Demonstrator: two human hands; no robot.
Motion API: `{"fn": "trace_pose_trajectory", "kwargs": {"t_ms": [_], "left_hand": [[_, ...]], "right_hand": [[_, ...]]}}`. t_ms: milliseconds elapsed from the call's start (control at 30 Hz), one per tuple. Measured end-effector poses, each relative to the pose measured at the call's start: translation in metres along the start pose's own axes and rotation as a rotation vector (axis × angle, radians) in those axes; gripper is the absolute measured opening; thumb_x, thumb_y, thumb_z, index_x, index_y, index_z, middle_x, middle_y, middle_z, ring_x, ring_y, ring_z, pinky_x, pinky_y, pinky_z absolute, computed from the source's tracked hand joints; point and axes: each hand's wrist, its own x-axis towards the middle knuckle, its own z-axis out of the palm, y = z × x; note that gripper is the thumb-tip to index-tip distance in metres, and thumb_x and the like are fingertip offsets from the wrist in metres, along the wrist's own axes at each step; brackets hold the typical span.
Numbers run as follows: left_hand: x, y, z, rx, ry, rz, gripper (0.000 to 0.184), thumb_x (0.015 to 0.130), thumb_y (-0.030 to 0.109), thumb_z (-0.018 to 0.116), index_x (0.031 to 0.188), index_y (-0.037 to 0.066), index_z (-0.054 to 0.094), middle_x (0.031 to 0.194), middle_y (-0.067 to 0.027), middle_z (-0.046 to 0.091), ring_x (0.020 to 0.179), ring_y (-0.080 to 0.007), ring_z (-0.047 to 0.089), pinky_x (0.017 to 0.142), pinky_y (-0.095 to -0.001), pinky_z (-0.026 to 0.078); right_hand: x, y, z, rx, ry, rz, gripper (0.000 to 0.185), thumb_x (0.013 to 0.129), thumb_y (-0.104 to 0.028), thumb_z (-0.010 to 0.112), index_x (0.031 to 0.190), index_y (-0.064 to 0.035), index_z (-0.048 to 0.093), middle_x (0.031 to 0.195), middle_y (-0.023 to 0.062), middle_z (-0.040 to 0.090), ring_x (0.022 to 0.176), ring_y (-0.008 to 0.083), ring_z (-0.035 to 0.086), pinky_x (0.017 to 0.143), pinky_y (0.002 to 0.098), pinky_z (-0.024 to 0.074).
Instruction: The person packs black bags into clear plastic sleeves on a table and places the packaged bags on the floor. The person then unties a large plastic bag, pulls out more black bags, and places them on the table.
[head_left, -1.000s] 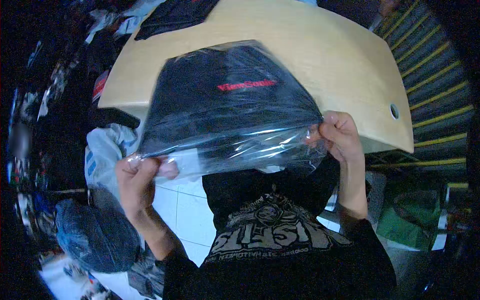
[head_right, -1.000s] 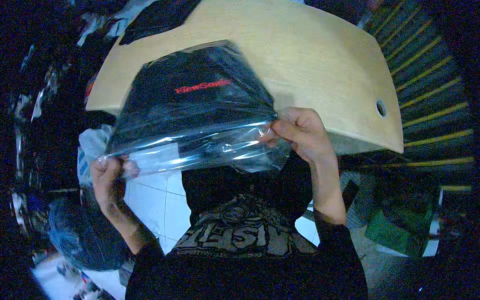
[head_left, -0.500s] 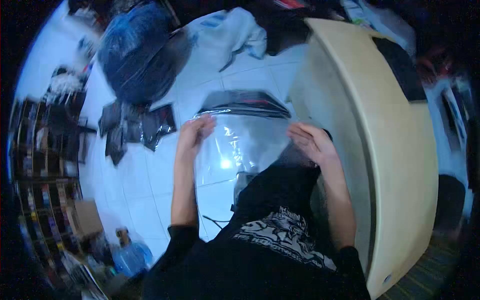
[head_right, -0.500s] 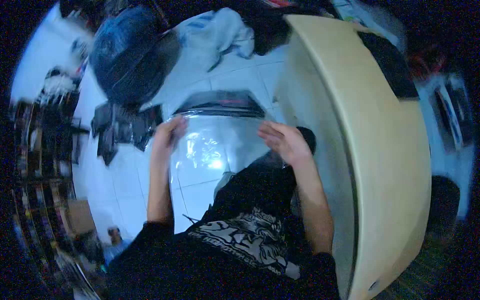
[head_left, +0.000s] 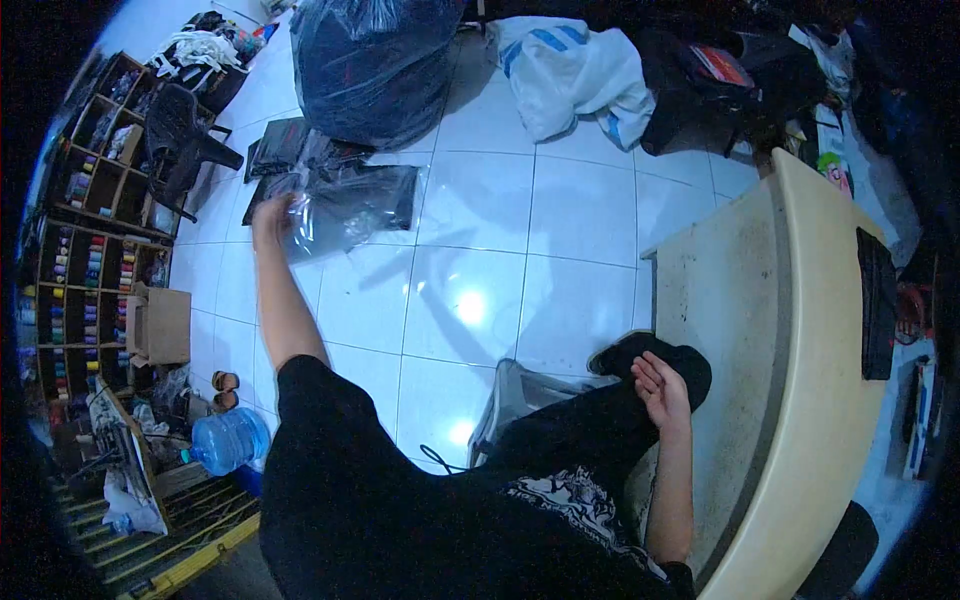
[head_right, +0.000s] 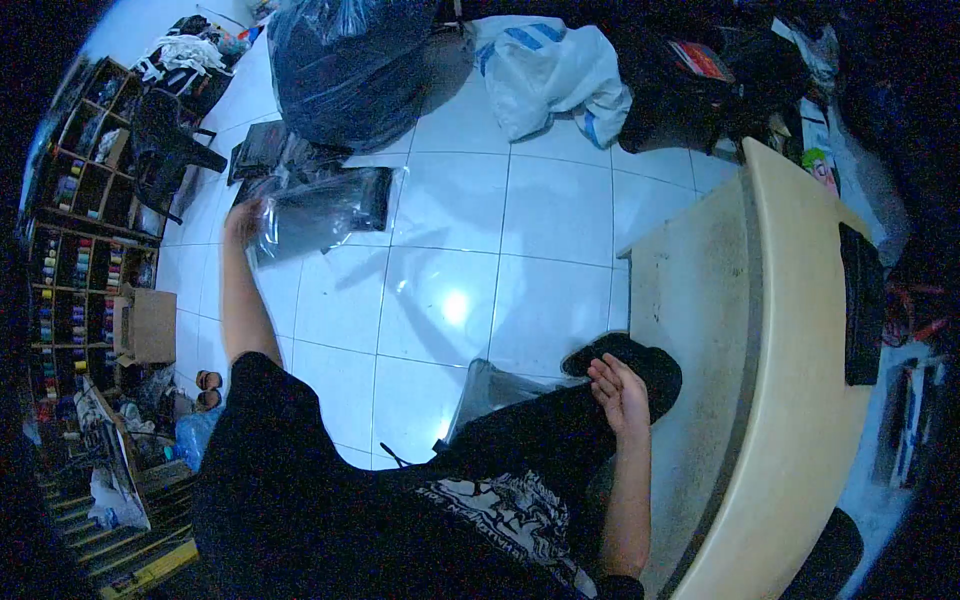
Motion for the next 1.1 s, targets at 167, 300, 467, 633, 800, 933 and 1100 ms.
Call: {"fn": "trace_pose_trajectory", "kwargs": {"t_ms": [167,300,467,633,800,933,1100], "left_hand": [[-0.088,0.137,-0.077,-0.285,0.373,0.046,0.047,0.080,0.042,0.064,0.109,0.004,0.058,0.097,-0.0138,0.061,0.085,-0.0316,0.060,0.072,-0.0493,0.048],[-0.080,0.129,-0.080,-0.355,0.525,0.084,0.060,0.073,0.043,0.070,0.115,0.003,0.054,0.101,-0.0204,0.055,0.086,-0.0382,0.054,0.074,-0.0557,0.044],[-0.121,0.110,-0.004,-0.387,0.572,0.137,0.023,0.077,0.021,0.054,0.081,-0.002,0.051,0.060,-0.0116,0.045,0.044,-0.0215,0.043,0.043,-0.0394,0.044],[-0.104,0.042,0.099,0.358,0.353,0.396,0.026,0.079,0.026,0.056,0.071,0.003,0.063,0.071,-0.0190,0.061,0.066,-0.0337,0.061,0.057,-0.0439,0.050],[-0.175,-0.083,0.328,1.069,-0.344,1.170,0.029,0.084,0.029,0.054,0.097,0.004,0.063,0.091,-0.0189,0.066,0.079,-0.0395,0.062,0.069,-0.0460,0.051],[-0.445,-0.053,0.435,0.706,-0.924,0.907,0.022,0.081,0.014,0.057,0.101,0.006,0.065,0.091,-0.0196,0.064,0.078,-0.0360,0.062,0.068,-0.0410,0.050],[-0.634,0.028,0.471,0.294,-1.236,1.376,0.018,0.081,0.004,0.058,0.098,0.004,0.066,0.077,-0.0147,0.060,0.065,-0.0261,0.061,0.060,-0.0349,0.049]], "right_hand": [[-0.006,-0.008,0.029,-0.004,-0.024,-0.006,0.029,0.093,-0.019,0.049,0.115,-0.0001,0.054,0.100,0.0127,0.065,0.085,0.0205,0.066,0.068,0.0297,0.0547],[-0.022,-0.001,0.045,-0.003,-0.043,-0.023,0.028,0.093,-0.019,0.051,0.114,-0.0004,0.055,0.095,0.0124,0.066,0.083,0.0198,0.066,0.063,0.0290,0.0537],[-0.046,0.017,0.031,0.036,-0.047,-0.057,0.025,0.093,-0.019,0.052,0.111,-0.0021,0.056,0.086,0.0107,0.066,0.073,0.0181,0.065,0.060,0.0286,0.0527],[-0.085,0.023,0.008,0.025,0.046,-0.162,0.027,0.093,-0.019,0.052,0.112,-0.0009,0.055,0.086,0.0101,0.066,0.074,0.0171,0.064,0.060,0.0269,0.0512],[-0.131,0.029,-0.010,-0.020,0.152,-0.267,0.029,0.094,-0.020,0.050,0.114,-0.0002,0.054,0.092,0.0110,0.065,0.078,0.0173,0.064,0.065,0.0285,0.0510],[-0.165,0.055,-0.041,-0.003,0.120,-0.382,0.030,0.095,-0.025,0.050,0.114,-0.0028,0.055,0.094,0.0109,0.065,0.083,0.0169,0.064,0.069,0.0291,0.0509],[-0.243,0.047,-0.061,-0.102,0.233,-0.532,0.028,0.096,-0.022,0.049,0.115,-0.0023,0.055,0.098,0.0108,0.065,0.085,0.0166,0.064,0.069,0.0285,0.0507]]}}
